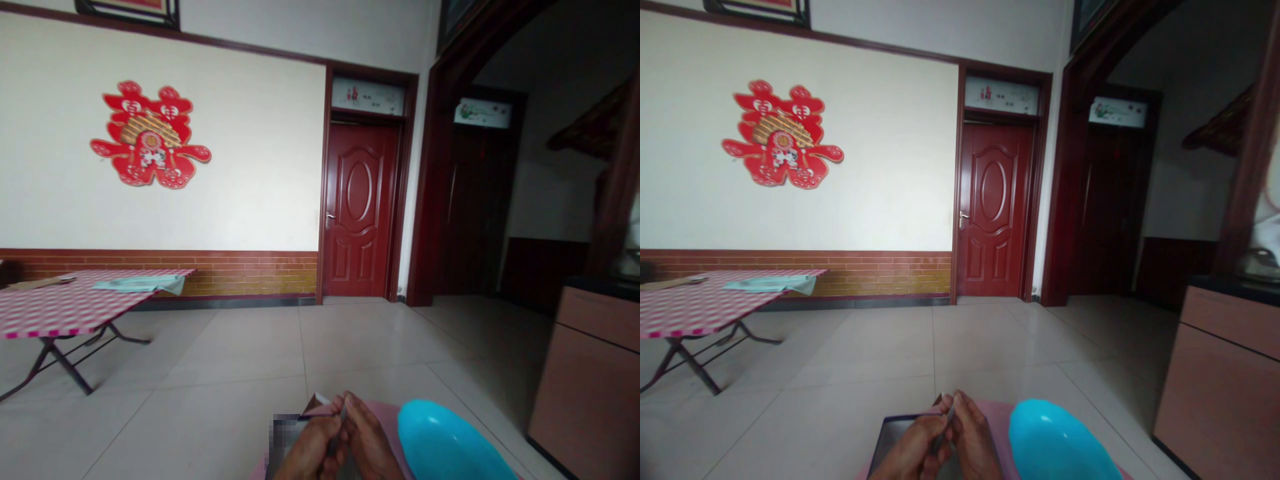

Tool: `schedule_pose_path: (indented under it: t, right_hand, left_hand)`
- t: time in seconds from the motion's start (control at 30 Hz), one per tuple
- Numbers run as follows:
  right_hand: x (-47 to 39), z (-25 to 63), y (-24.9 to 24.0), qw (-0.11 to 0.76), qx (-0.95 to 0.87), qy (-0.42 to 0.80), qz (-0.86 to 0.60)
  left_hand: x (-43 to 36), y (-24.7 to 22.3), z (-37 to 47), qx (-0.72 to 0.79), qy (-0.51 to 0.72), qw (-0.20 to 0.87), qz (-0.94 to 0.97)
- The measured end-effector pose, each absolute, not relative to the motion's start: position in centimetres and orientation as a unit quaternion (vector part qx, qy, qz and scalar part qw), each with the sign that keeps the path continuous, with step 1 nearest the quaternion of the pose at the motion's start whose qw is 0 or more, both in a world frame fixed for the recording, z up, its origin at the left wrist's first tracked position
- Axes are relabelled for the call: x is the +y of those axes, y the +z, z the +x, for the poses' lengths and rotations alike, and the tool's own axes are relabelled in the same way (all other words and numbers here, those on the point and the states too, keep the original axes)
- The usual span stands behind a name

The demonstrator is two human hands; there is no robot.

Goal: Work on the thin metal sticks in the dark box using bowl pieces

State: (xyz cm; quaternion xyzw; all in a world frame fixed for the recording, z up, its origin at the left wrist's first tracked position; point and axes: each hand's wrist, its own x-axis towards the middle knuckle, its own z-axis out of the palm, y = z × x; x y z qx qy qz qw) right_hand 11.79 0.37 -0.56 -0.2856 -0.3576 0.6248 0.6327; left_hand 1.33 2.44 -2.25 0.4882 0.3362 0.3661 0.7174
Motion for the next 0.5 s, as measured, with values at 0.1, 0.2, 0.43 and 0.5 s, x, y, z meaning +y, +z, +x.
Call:
schedule_pose_path:
  t: [0.1, 0.2, 0.43, 0.5]
  right_hand:
    - [0.47, 11.76, -0.73, 0.641, -0.354, 0.620, -0.284]
    - [0.43, 11.82, -0.48, 0.646, -0.348, 0.617, -0.285]
    - [0.30, 11.82, 0.24, 0.659, -0.319, 0.614, -0.295]
    - [0.32, 11.82, 0.17, 0.661, -0.312, 0.614, -0.299]
  left_hand:
    - [2.26, -2.13, 1.26, 0.322, 0.377, 0.687, 0.531]
    - [2.01, -2.01, 1.27, 0.314, 0.391, 0.659, 0.561]
    - [2.21, -2.32, 1.69, 0.347, 0.417, 0.575, 0.613]
    - [2.35, -2.15, 1.67, 0.361, 0.417, 0.557, 0.621]
